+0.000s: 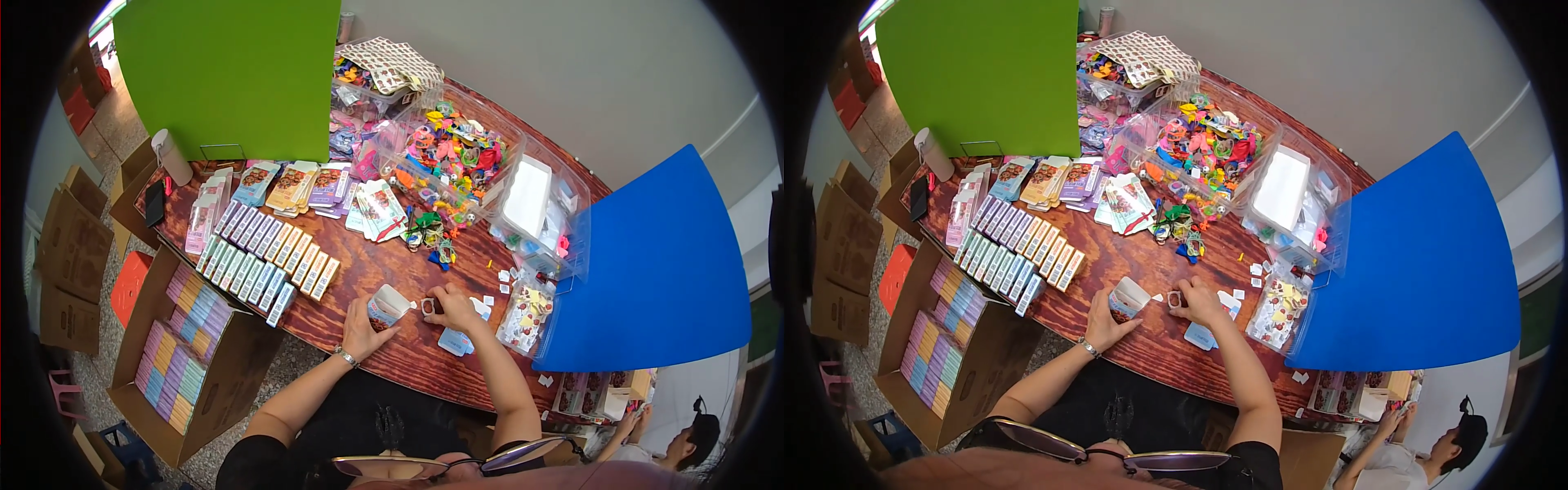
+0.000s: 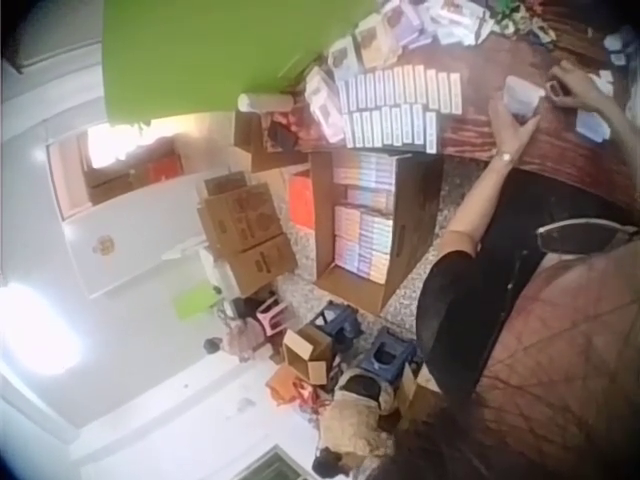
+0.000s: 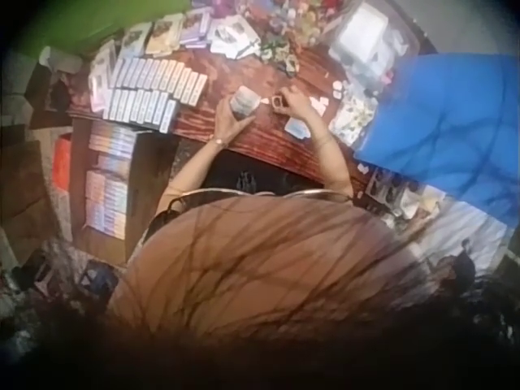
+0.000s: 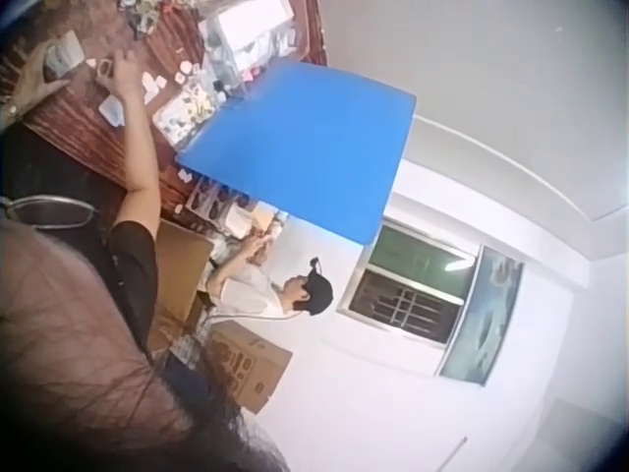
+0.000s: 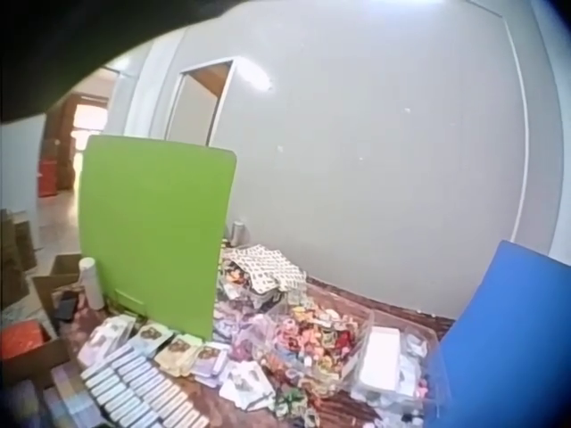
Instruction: Assembling small toys and packaging them into plastic containers at a workbench.
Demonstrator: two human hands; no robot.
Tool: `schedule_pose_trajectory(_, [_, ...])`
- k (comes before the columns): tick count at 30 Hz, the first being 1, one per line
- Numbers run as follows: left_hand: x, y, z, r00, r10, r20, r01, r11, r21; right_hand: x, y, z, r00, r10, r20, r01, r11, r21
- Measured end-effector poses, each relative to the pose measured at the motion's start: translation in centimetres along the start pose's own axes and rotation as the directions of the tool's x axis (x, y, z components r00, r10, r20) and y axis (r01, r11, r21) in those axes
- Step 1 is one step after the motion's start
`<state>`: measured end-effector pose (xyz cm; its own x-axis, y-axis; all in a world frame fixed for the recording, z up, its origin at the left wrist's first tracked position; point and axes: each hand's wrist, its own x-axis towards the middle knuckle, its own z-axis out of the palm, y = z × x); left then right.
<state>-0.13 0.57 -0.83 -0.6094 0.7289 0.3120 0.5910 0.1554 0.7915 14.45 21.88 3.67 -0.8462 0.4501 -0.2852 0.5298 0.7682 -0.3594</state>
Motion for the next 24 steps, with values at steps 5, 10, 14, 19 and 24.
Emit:
schedule_pose_trajectory(5, [-0.4,0.2,0.2,1.0,-0.015,0.007,0.015,1.0,0.011,0.9,1.4,1.4,1.0,-0.004,0.017,0.003,0.997,0.075])
schedule_pose_trajectory(10, [-0.5,0.1,0.5,0.999,-0.025,0.037,0.024,0.999,0.034,0.1,2.0,3.3,0.958,-0.084,-0.275,0.157,0.953,0.258])
schedule_pose_trajectory(14, [-0.6,0.5,0.6,0.999,-0.028,0.038,0.025,0.997,0.071,-2.6,-4.6,-2.2,0.9,0.096,-0.426,0.185,0.799,0.571])
schedule_pose_trajectory(19, [0.5,2.4,2.3,0.997,0.038,0.065,-0.036,0.999,-0.027,-2.4,-6.5,-0.7,0.592,-0.366,-0.718,0.384,0.911,-0.148])
schedule_pose_trajectory(24, [-0.3,1.7,1.6,0.996,-0.036,0.082,0.034,0.999,0.029,-3.6,-7.0,0.0,0.719,-0.371,-0.588,0.42,0.906,-0.058])
